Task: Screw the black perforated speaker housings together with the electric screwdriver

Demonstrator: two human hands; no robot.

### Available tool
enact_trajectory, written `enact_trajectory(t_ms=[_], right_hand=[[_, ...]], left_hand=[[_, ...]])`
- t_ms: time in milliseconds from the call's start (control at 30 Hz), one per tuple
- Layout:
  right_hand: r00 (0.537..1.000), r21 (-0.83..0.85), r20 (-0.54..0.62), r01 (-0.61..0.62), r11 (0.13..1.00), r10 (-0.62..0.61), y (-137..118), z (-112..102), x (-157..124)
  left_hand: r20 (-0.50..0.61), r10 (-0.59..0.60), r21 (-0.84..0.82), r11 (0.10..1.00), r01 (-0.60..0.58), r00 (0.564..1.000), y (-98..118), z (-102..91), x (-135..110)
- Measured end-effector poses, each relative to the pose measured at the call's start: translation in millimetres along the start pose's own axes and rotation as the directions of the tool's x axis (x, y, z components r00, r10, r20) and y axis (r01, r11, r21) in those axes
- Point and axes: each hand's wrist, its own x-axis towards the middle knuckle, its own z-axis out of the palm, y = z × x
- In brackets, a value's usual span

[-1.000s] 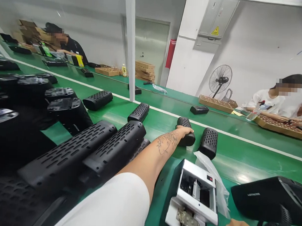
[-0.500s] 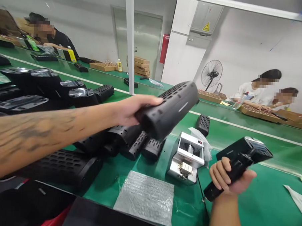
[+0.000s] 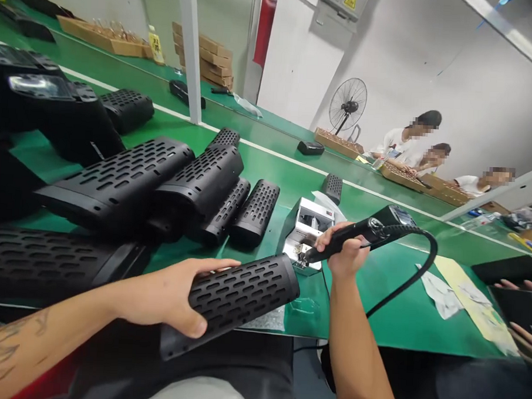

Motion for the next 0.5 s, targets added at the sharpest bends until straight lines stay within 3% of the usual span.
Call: enact_trajectory(t_ms=[167,500], right_hand=[[0.999,0.022,0.026,0.019,1.000,-0.020,-3,10,-2],[0.989,-0.038,-0.107,-0.107,0.993,0.103,-25,16,-6]], left_hand=[[-0.021,-0.083,0.247,0.965,0.085,0.996,9,-18.4,16],[-0.095,-0.107,0.318,0.939,0.133,0.990,2,-3.9,10]])
